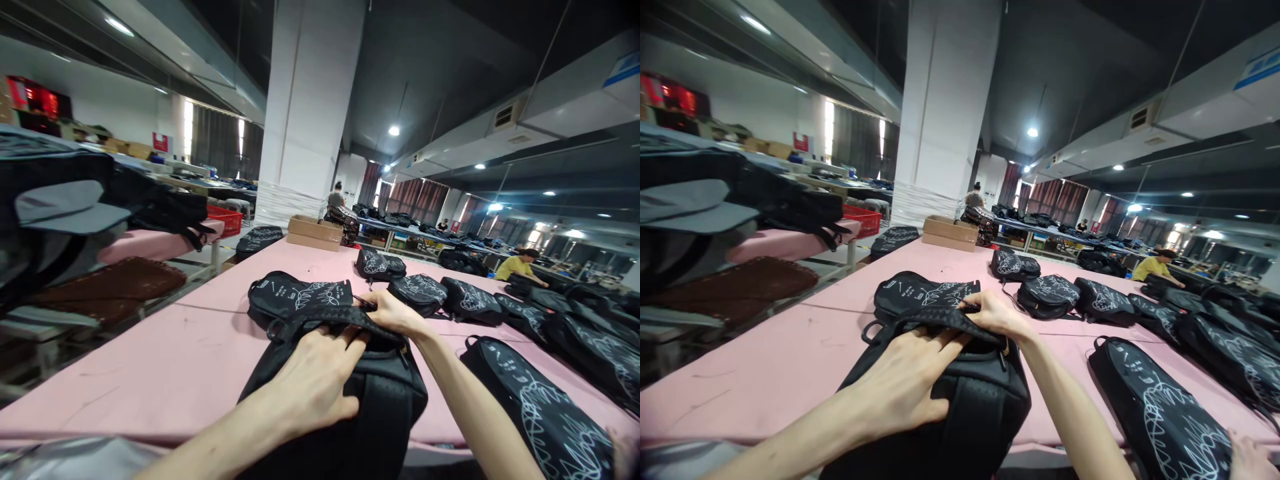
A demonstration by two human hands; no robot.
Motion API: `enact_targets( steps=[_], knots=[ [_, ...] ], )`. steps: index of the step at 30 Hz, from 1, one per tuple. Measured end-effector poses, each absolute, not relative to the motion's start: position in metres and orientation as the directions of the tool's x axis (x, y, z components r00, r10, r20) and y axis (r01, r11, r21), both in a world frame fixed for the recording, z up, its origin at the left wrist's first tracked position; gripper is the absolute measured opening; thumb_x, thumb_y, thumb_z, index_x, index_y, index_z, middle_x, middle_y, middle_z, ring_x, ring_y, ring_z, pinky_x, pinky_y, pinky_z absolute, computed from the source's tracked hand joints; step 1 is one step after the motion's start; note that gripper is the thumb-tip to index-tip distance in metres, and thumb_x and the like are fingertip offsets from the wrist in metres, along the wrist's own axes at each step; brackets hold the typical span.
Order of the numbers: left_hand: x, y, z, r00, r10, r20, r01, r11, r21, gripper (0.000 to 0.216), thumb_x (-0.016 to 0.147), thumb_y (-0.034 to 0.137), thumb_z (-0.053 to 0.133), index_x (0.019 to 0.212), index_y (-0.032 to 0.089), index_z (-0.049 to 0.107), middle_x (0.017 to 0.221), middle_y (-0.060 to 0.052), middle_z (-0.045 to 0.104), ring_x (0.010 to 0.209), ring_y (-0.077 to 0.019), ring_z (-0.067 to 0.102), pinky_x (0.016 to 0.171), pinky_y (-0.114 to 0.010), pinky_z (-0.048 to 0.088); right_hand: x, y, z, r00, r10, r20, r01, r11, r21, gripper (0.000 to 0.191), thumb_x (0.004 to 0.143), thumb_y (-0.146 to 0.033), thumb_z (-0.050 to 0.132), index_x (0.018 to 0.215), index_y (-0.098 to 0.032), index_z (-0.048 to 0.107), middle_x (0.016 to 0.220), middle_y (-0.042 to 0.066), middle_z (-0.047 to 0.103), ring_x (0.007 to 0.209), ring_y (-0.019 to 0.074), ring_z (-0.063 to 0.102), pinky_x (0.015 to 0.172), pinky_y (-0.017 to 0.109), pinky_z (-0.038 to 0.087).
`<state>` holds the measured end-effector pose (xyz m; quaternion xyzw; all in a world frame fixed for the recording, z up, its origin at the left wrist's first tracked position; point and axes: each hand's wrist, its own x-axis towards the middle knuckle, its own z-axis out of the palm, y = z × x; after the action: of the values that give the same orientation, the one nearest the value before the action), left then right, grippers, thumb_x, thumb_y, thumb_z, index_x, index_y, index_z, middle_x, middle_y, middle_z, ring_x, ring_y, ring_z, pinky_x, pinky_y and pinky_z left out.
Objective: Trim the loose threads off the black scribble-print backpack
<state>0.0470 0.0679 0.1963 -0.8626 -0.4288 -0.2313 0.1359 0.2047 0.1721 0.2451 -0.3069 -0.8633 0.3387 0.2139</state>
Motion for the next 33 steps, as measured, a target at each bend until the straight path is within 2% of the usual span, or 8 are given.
enact_targets(
  steps=[5,12,18,21,23,26,29,33],
  knots=[
    [0.043,0.048,0.171,0.474,0.363,0.803,0.771,-0.611,-0.179,0.044,0.075,0.022,0.055,0.116,0.009,0.050,0.107,-0.011,0.060,0.095,-0.0235,0.054,0.084,-0.038,0.038,0.197,0.183,0.228,-0.508,0.824,0.252,0.413,0.490,-0.768,0.034,0.072,-0.042,0.054,0.056,-0.014,0.045,0.052,-0.004,0.039,0.049,0.0066,0.033,0.047,0.019,0.026],
    [0.042,0.039,0.175,0.456,0.397,0.796,0.684,-0.729,-0.028,0.028,0.078,0.018,0.050,0.105,0.011,0.055,0.085,-0.007,0.061,0.075,-0.0190,0.053,0.072,-0.036,0.039,0.192,0.199,0.224,-0.446,0.878,0.172,0.467,0.393,-0.792,0.038,0.068,-0.049,0.055,0.058,-0.016,0.040,0.053,-0.004,0.038,0.047,0.0069,0.031,0.046,0.021,0.022],
    [0.032,0.045,0.181,0.408,0.372,0.834,0.619,-0.784,0.047,0.032,0.079,0.012,0.049,0.111,0.014,0.054,0.099,-0.007,0.063,0.091,-0.0187,0.056,0.083,-0.035,0.040,0.192,0.201,0.224,-0.435,0.889,0.141,0.430,0.343,-0.835,0.039,0.065,-0.051,0.057,0.057,-0.016,0.042,0.053,-0.003,0.041,0.047,0.0073,0.034,0.047,0.021,0.023],
    [0.011,0.069,0.191,0.106,0.490,0.865,0.615,-0.716,0.331,0.019,0.083,0.017,0.048,0.098,0.016,0.059,0.095,-0.004,0.064,0.089,-0.0153,0.058,0.080,-0.028,0.043,0.196,0.203,0.225,-0.412,0.901,0.134,0.460,0.332,-0.824,0.039,0.067,-0.051,0.057,0.058,-0.015,0.045,0.053,-0.003,0.044,0.047,0.0074,0.036,0.048,0.021,0.024],
    [-0.003,0.091,0.199,-0.057,0.692,0.719,0.564,-0.572,0.595,0.017,0.082,0.028,0.050,0.087,0.015,0.061,0.085,-0.003,0.064,0.078,-0.0145,0.058,0.069,-0.024,0.045,0.197,0.203,0.226,-0.401,0.905,0.141,0.471,0.336,-0.816,0.039,0.067,-0.051,0.058,0.059,-0.014,0.046,0.053,-0.003,0.045,0.048,0.0075,0.037,0.048,0.021,0.025],
    [-0.016,0.117,0.205,0.059,0.875,0.480,0.489,-0.445,0.750,0.030,0.080,0.041,0.049,0.076,0.014,0.062,0.071,-0.001,0.061,0.067,-0.0137,0.055,0.059,-0.023,0.042,0.197,0.199,0.227,-0.388,0.910,0.147,0.460,0.329,-0.825,0.036,0.066,-0.047,0.059,0.059,-0.014,0.048,0.053,-0.003,0.044,0.049,0.0079,0.038,0.050,0.021,0.027],
    [-0.016,0.120,0.202,0.170,0.845,0.508,0.463,-0.523,0.715,0.033,0.081,0.041,0.047,0.066,0.014,0.060,0.069,-0.001,0.057,0.066,-0.0119,0.052,0.061,-0.021,0.041,0.196,0.194,0.226,-0.371,0.914,0.167,0.442,0.331,-0.834,0.037,0.066,-0.048,0.057,0.056,-0.015,0.043,0.051,-0.003,0.039,0.048,0.0073,0.033,0.048,0.022,0.024],
    [-0.011,0.102,0.197,0.344,0.675,0.653,0.529,-0.714,0.459,0.029,0.084,0.028,0.047,0.062,0.016,0.061,0.075,-0.002,0.055,0.068,-0.0096,0.052,0.064,-0.020,0.039,0.194,0.188,0.224,-0.320,0.908,0.270,0.452,0.397,-0.799,0.045,0.066,-0.053,0.054,0.052,-0.018,0.030,0.050,-0.005,0.027,0.048,0.0062,0.022,0.047,0.022,0.016]
  ],
)
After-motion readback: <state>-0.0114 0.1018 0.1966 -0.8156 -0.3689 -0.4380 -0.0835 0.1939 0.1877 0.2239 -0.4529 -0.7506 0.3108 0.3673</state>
